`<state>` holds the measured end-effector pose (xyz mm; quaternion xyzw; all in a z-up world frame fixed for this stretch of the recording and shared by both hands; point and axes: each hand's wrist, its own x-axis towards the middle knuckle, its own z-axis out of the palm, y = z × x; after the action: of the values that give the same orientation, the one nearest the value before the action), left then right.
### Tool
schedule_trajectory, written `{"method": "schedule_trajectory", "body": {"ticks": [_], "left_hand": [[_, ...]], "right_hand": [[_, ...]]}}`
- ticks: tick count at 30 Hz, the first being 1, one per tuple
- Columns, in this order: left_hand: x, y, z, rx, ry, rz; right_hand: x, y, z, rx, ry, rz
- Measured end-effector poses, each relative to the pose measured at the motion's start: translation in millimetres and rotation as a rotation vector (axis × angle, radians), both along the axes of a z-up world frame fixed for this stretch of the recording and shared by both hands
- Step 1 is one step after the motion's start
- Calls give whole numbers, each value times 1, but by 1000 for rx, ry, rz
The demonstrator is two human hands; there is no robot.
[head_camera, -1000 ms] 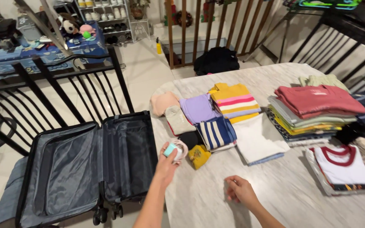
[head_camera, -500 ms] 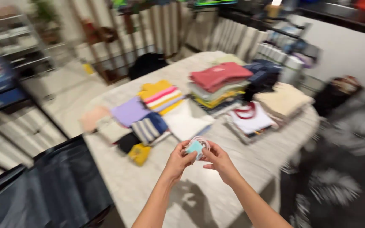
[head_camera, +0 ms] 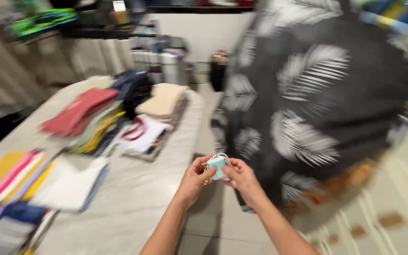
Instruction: Pack personal items and clothes from a table into a drawer or suitcase.
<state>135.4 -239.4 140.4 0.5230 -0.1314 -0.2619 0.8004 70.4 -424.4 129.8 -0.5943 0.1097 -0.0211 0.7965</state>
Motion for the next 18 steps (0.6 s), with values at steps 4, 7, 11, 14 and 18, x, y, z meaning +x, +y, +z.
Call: {"method": "schedule_trajectory", "body": {"ticks": [4, 7, 11, 14, 18], "left_hand": [[-16, -88, 12, 112, -58, -194], [-33, -147, 23, 102, -87, -340], [-63, -220, 36, 129, -153, -514], [-92, -274, 53, 136, -209, -698], [-137, -320, 95, 105, -297, -925]], "right_hand": [[-56, -68, 28, -62, -14, -193], [-93, -109, 48, -183, 47, -365], [-147, -164, 45, -222, 32, -573], [-199, -183, 65, -264, 3, -771], [-262, -194, 97, -340, 38, -1024]]}}
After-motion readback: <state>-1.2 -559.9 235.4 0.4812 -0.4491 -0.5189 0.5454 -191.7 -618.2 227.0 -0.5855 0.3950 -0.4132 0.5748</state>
